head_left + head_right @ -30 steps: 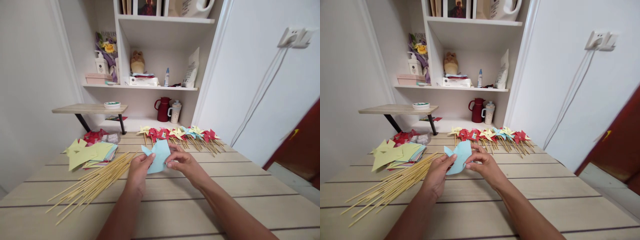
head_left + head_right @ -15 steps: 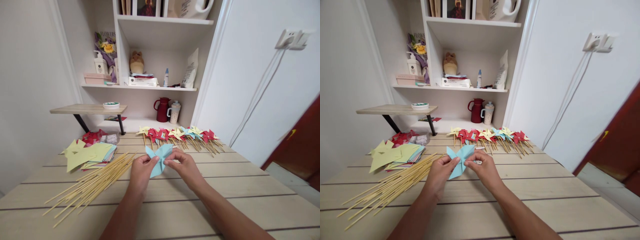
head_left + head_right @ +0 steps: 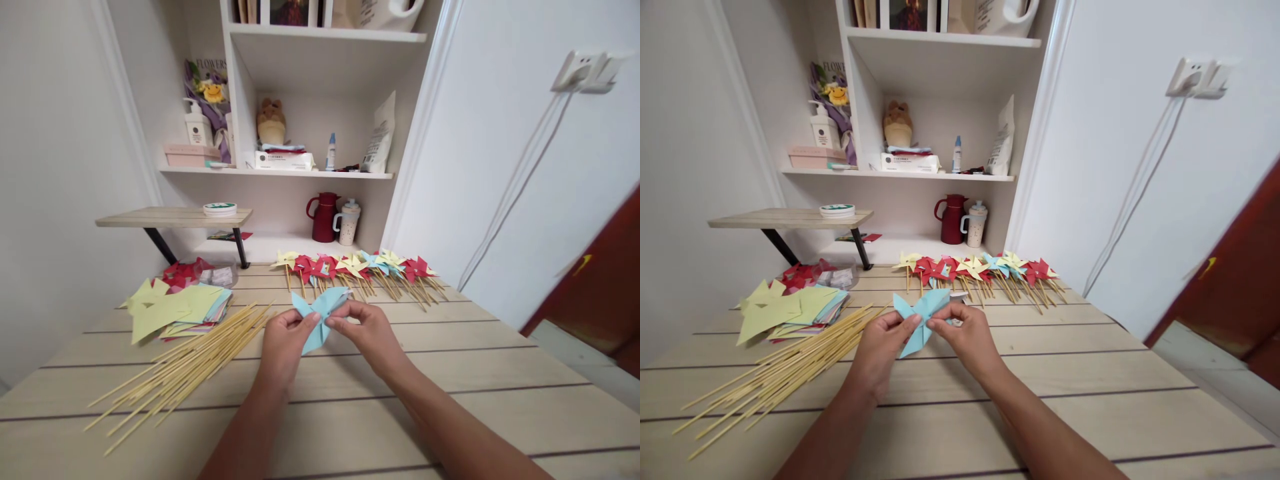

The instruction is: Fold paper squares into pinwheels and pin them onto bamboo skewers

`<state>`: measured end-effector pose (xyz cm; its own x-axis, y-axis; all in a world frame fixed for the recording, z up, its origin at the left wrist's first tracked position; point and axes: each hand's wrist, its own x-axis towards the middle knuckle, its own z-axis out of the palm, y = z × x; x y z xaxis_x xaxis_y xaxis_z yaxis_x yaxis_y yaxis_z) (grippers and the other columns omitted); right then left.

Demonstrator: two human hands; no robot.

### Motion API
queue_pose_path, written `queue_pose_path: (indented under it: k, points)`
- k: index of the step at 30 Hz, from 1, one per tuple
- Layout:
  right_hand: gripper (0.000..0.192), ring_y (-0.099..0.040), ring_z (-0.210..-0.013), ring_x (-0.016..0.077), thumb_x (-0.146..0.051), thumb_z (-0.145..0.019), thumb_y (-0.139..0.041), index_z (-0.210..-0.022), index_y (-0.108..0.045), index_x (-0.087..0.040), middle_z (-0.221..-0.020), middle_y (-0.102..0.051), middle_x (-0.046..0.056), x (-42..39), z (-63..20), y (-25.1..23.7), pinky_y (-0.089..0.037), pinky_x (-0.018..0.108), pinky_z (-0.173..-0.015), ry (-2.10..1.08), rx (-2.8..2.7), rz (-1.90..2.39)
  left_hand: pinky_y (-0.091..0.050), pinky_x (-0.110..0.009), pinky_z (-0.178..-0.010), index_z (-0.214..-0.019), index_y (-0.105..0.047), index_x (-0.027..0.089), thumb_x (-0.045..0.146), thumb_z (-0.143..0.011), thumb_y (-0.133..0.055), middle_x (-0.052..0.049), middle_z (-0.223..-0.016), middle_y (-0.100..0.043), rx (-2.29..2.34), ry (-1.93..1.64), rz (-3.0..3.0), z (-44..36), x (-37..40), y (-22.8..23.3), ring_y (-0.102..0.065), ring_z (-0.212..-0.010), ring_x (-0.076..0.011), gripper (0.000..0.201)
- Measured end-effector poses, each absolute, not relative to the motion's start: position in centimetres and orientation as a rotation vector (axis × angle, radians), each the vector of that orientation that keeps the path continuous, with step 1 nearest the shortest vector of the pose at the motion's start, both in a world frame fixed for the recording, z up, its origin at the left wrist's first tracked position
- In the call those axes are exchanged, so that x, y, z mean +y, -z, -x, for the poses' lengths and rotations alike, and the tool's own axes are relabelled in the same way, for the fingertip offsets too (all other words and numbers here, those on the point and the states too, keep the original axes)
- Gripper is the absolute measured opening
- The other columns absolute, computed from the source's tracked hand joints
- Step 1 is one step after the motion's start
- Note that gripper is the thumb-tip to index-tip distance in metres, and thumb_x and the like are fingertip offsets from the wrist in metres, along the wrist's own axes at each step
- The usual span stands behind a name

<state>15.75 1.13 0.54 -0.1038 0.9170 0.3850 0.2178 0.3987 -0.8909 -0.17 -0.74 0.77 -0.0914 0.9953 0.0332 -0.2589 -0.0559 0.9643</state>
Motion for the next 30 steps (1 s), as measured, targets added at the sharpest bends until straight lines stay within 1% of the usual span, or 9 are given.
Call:
queue_pose_path:
  k: [6, 10, 12, 14, 16, 18, 21, 24, 30]
  points:
    - [0.017, -0.059, -0.075, 0.0187, -0.033, -0.073, -0.075, -0.070, -0.064, -0.020, -0.074, -0.066, 0.000, 1.3, -15.6, -0.4, -0.044, 0.032, -0.074, -0.833, -1.550, 1.001, -0.045, -0.023, -0.060, -0.086, -0.078, 0.014, 0.035, -0.064, -0.083, -0.004, -0.069, -0.072, 1.018, -1.426, -0.956, -0.1, -0.9, -1.0, -0.060, -0.061, -0.0136, 0.031]
    - [0.029, -0.057, -0.070, 0.0163, -0.031, -0.071, -0.078, -0.077, -0.052, -0.022, -0.074, -0.063, -0.002, 1.2, -15.4, -0.3, -0.044, 0.029, -0.066, -0.912, -1.458, 0.908, -0.047, -0.025, -0.063, -0.084, -0.078, 0.014, 0.035, -0.062, -0.084, -0.006, -0.071, -0.074, 0.987, -1.418, -0.934, -0.1, -0.9, -1.0, -0.064, -0.065, -0.0160, 0.031]
    - [0.036, -0.058, -0.067, 0.0157, -0.031, -0.071, -0.079, -0.083, -0.047, -0.024, -0.073, -0.065, -0.003, 1.1, -15.3, -0.3, -0.045, 0.029, -0.065, -0.982, -1.411, 0.870, -0.047, -0.025, -0.063, -0.082, -0.078, 0.014, 0.035, -0.061, -0.085, -0.006, -0.072, -0.074, 0.978, -1.419, -0.928, -0.2, -0.9, -1.0, -0.064, -0.066, -0.0164, 0.030]
    - [0.041, -0.061, -0.068, 0.0167, -0.031, -0.071, -0.080, -0.094, -0.047, -0.025, -0.077, -0.069, -0.003, 1.0, -15.2, -0.3, -0.048, 0.030, -0.067, -1.021, -1.382, 0.860, -0.047, -0.025, -0.064, -0.081, -0.078, 0.015, 0.035, -0.060, -0.085, -0.006, -0.072, -0.074, 0.969, -1.423, -0.922, -0.2, -0.9, -1.0, -0.065, -0.066, -0.0169, 0.030]
    - [0.055, -0.065, -0.073, 0.0186, -0.030, -0.070, -0.080, -0.113, -0.046, -0.027, -0.083, -0.071, -0.001, 0.8, -15.1, -0.5, -0.051, 0.033, -0.071, -1.038, -1.367, 0.860, -0.048, -0.026, -0.064, -0.079, -0.077, 0.014, 0.035, -0.059, -0.086, -0.006, -0.071, -0.074, 0.967, -1.427, -0.925, -0.2, -0.9, -1.0, -0.065, -0.066, -0.0174, 0.030]
    - [0.076, -0.067, -0.077, 0.0203, -0.029, -0.070, -0.081, -0.133, -0.038, -0.030, -0.088, -0.072, 0.000, 0.6, -15.0, -0.7, -0.053, 0.035, -0.073, -1.042, -1.363, 0.858, -0.047, -0.026, -0.064, -0.076, -0.077, 0.014, 0.035, -0.058, -0.086, -0.006, -0.070, -0.074, 0.979, -1.434, -0.940, -0.2, -0.9, -1.1, -0.065, -0.066, -0.0175, 0.029]
    - [0.094, -0.067, -0.076, 0.0207, -0.027, -0.069, -0.081, -0.145, -0.026, -0.032, -0.087, -0.071, 0.000, 0.4, -14.9, -0.9, -0.054, 0.036, -0.073, -1.042, -1.353, 0.856, -0.048, -0.026, -0.065, -0.076, -0.077, 0.014, 0.037, -0.058, -0.086, -0.006, -0.070, -0.074, 0.987, -1.438, -0.954, -0.2, -1.0, -1.2, -0.065, -0.067, -0.0181, 0.030]
    - [0.097, -0.067, -0.075, 0.0202, -0.026, -0.070, -0.081, -0.148, -0.023, -0.032, -0.086, -0.070, 0.001, 0.3, -14.9, -0.9, -0.054, 0.036, -0.072, -1.049, -1.346, 0.846, -0.048, -0.027, -0.067, -0.079, -0.077, 0.014, 0.038, -0.059, -0.085, -0.007, -0.073, -0.074, 0.971, -1.430, -0.954, -0.1, -1.1, -1.2, -0.066, -0.070, -0.0192, 0.032]
    - [0.092, -0.065, -0.071, 0.0182, -0.023, -0.070, -0.079, -0.147, -0.028, -0.032, -0.082, -0.068, -0.001, 0.1, -14.8, -1.1, -0.053, 0.033, -0.068, -1.090, -1.304, 0.821, -0.049, -0.028, -0.071, -0.078, -0.077, 0.015, 0.042, -0.061, -0.084, -0.008, -0.076, -0.075, 0.942, -1.415, -0.982, -0.1, -1.2, -1.5, -0.067, -0.074, -0.0200, 0.032]
